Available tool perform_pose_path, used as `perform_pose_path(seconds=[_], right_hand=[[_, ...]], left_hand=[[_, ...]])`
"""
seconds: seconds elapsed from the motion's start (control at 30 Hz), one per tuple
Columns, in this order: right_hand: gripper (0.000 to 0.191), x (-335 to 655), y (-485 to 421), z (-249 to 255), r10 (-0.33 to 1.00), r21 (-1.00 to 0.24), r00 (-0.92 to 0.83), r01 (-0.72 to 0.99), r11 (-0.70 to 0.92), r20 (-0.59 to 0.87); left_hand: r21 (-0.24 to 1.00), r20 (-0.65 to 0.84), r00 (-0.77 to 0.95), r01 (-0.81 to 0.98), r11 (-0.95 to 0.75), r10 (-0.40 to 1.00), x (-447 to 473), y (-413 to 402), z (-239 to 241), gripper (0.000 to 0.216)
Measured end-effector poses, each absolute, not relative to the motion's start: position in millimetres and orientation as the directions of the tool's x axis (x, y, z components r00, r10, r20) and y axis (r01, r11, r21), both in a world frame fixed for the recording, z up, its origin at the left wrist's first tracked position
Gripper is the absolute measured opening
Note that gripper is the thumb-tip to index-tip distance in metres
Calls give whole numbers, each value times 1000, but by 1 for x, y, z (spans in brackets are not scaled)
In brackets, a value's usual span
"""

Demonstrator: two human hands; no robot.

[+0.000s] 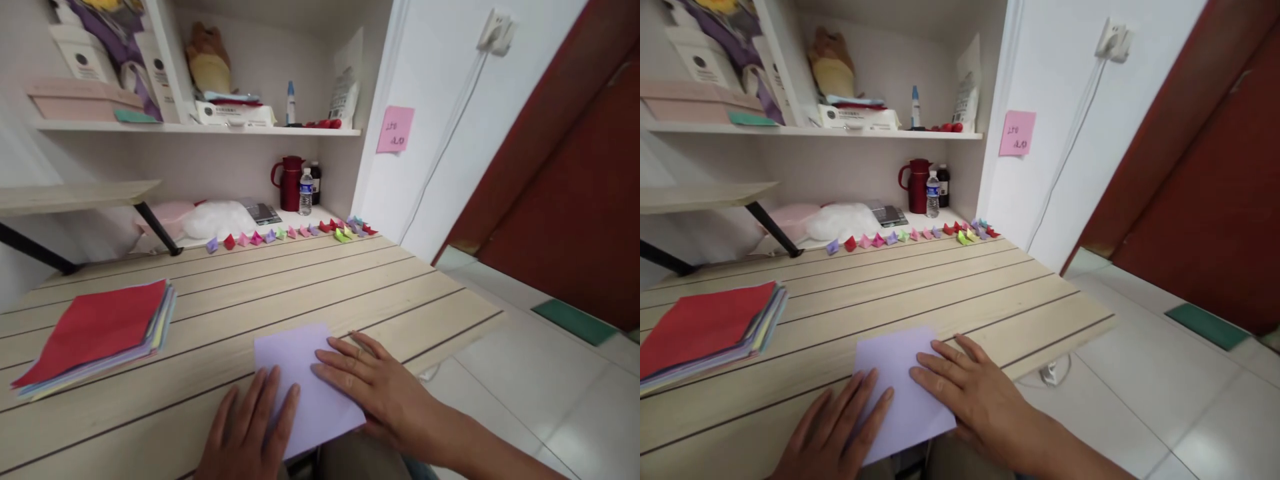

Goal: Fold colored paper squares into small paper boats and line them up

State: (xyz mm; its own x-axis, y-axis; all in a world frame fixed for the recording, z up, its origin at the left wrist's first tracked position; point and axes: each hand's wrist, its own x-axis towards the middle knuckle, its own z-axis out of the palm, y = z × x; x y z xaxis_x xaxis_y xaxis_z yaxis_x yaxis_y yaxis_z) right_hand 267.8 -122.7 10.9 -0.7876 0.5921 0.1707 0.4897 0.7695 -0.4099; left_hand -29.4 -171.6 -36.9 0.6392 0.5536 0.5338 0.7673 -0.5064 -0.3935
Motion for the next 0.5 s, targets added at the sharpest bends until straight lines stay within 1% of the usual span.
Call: perform_pose_path(seconds=[0.07, 0.13, 0.2, 0.23, 0.27, 0.3, 0.37, 0.4, 0.43, 0.47, 0.5], right_hand=[[62, 269, -129, 5, 606, -408, -751, 483, 775, 262], [39, 269, -135, 0, 624, -425, -693, 474, 771, 360], [20, 270, -140, -3, 651, -469, -633, 463, 752, 419], [16, 271, -142, -4, 664, -492, -616, 459, 740, 424], [17, 272, -143, -4, 674, -504, -609, 462, 730, 418], [22, 273, -144, -3, 679, -501, -612, 473, 725, 405], [43, 273, -143, 1, 678, -447, -637, 518, 729, 368], [52, 272, -142, 4, 674, -414, -653, 539, 734, 345], [56, 271, -140, 7, 669, -388, -672, 552, 738, 317], [55, 270, -139, 10, 665, -377, -689, 557, 740, 287], [49, 269, -137, 13, 662, -381, -703, 555, 739, 259]], left_hand=[[-417, 523, 667, 744, -523, 531, -27, -173, -35, 63], [-418, 532, 664, 745, -520, 525, -26, -174, -33, 65], [-377, 549, 631, 773, -511, 549, -25, -177, -34, 64], [-337, 556, 603, 793, -508, 572, -24, -179, -37, 63], [-285, 564, 568, 815, -505, 599, -23, -182, -40, 63], [-230, 571, 532, 835, -501, 626, -22, -185, -44, 63], [-141, 578, 478, 857, -495, 662, -20, -189, -50, 64], [-124, 576, 474, 856, -502, 666, -20, -190, -51, 65], [-118, 574, 475, 854, -507, 667, -21, -190, -51, 66], [-118, 572, 477, 853, -508, 668, -22, -189, -49, 68], [-118, 570, 479, 852, -510, 668, -24, -187, -46, 70]])
